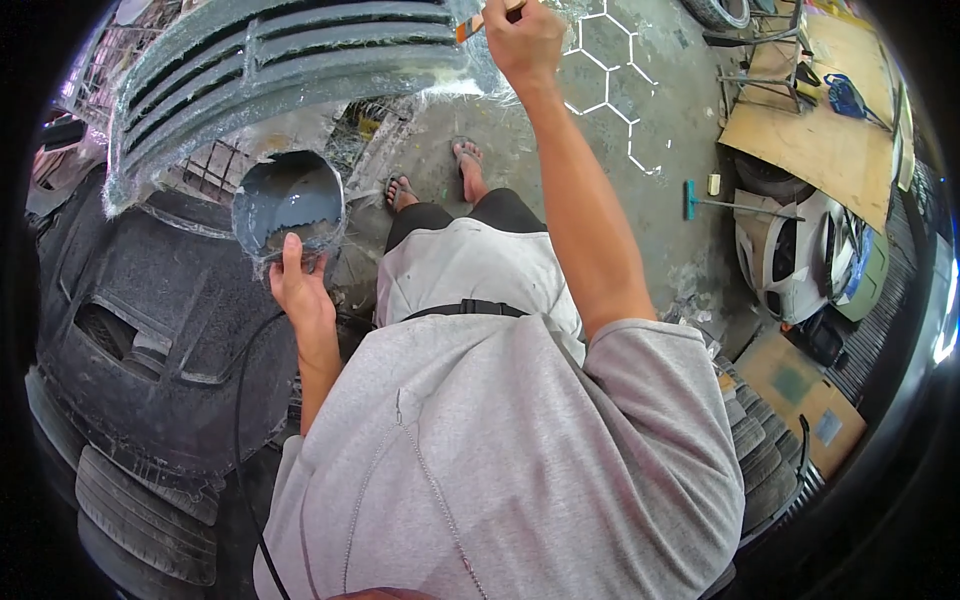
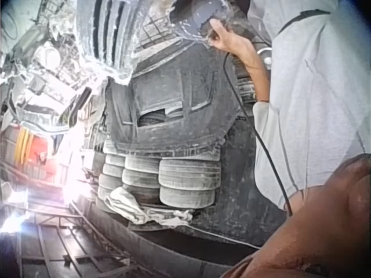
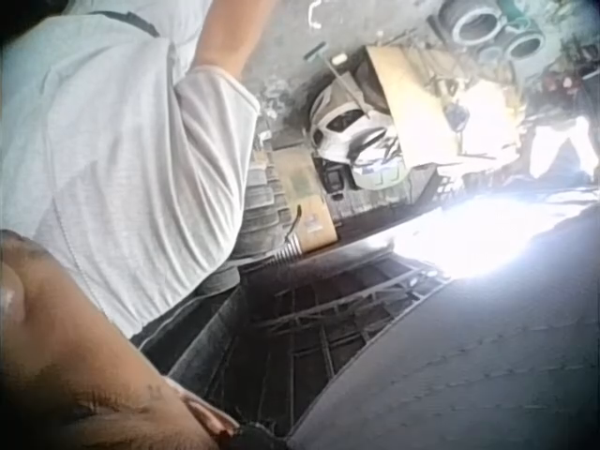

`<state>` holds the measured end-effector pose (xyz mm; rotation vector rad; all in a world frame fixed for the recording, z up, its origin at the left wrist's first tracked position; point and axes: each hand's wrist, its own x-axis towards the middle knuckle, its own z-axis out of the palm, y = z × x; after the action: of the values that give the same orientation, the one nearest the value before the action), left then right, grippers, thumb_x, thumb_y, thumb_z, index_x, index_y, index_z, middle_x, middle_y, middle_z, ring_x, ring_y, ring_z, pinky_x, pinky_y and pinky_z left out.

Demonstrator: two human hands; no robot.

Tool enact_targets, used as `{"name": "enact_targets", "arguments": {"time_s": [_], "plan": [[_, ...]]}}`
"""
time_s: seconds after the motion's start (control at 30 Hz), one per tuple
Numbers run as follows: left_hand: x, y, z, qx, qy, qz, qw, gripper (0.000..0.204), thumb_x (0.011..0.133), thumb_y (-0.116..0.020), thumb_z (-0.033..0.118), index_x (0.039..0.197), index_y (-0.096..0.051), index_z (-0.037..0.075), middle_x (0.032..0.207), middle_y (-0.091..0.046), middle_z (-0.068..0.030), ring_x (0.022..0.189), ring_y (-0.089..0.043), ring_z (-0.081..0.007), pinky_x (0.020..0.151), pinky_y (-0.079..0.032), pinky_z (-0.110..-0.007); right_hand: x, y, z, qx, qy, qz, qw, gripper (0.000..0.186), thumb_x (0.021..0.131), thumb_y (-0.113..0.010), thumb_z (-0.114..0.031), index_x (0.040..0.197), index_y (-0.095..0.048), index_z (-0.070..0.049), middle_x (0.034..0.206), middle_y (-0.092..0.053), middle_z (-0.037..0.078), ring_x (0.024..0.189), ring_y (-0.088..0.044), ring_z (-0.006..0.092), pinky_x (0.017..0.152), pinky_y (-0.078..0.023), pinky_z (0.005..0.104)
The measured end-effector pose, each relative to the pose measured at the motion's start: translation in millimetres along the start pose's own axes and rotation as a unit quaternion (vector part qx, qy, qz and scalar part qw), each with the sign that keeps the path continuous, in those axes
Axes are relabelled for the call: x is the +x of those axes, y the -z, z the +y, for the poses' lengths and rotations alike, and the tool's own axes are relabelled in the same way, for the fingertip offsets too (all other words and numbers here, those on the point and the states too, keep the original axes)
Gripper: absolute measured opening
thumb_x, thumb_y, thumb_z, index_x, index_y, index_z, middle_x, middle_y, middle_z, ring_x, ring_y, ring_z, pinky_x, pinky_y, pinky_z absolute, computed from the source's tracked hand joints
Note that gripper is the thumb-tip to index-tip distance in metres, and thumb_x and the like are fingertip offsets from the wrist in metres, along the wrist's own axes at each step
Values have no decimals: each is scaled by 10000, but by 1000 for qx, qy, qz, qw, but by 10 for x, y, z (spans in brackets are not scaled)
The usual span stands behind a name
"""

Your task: Applying resin and fiberglass mat to a car body part using a paintbrush.

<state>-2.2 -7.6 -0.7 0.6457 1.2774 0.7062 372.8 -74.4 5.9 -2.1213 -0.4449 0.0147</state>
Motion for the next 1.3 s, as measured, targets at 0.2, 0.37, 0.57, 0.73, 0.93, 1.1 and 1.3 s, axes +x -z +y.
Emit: {"name": "enact_targets", "arguments": {"time_s": [0.2, 0.37, 0.57, 0.73, 0.93, 1.1, 1.3], "plan": [[-35, -39, 31, 6, -1, 13, 1000, 410, 818, -771, 197, 1142, -545, 87, 1100, -585, -22, 979, -555, -149, 853, -427, -386, -67, -131, 110, 1, 40, 20, 999, 236, 856, -677, -260, 866, -710, -26, 632, -662, 44, 564, -611, 109, 564, -481, 282], [-28, -25, 9, 1, -6, 12, 1000, 386, 817, -775, 200, 1118, -559, 89, 1087, -591, -21, 979, -556, -147, 852, -424, -384, -82, -172, 102, -11, 55, 35, 998, 227, 853, -684, -249, 860, -711, -23, 653, -670, 55, 573, -607, 114, 583, -491, 287], [-7, -12, 0, -10, -9, -2, 1000, 377, 823, -773, 195, 1121, -566, 91, 1095, -594, -19, 985, -560, -145, 856, -425, -387, -76, -193, 117, -15, 51, 40, 998, 219, 850, -690, -244, 850, -713, -27, 653, -672, 53, 570, -602, 112, 590, -495, 287], [10, 16, -15, -10, -3, -3, 1000, 382, 819, -775, 193, 1127, -568, 102, 1105, -595, -17, 989, -562, -147, 859, -425, -389, -84, -195, 145, -14, 55, 38, 998, 214, 851, -692, -240, 846, -709, -27, 650, -669, 48, 568, -598, 110, 580, -490, 290], [12, 19, -19, -13, -3, -8, 1000, 385, 820, -773, 193, 1133, -568, 103, 1114, -595, -17, 994, -561, -147, 858, -423, -385, -110, -188, 133, -21, 62, 48, 997, 199, 849, -692, -226, 844, -706, -27, 636, -656, 38, 566, -592, 101, 575, -486, 286], [7, 23, -7, -10, -3, -7, 1000, 374, 823, -768, 188, 1125, -564, 102, 1114, -593, -16, 995, -560, -145, 857, -425, -385, -91, -95, 105, -12, 82, 94, 992, 195, 848, -694, -215, 845, -703, -19, 632, -656, 41, 554, -593, 112, 557, -480, 281], [-22, -18, 19, -10, -2, -2, 1000, 364, 831, -760, 183, 1119, -554, 100, 1095, -593, -11, 988, -556, -136, 849, -427, -373, -52, 10, 55, 20, 48, 53, 997, 191, 838, -689, -208, 848, -700, -18, 619, -643, 37, 554, -597, 109, 534, -460, 274]]}}
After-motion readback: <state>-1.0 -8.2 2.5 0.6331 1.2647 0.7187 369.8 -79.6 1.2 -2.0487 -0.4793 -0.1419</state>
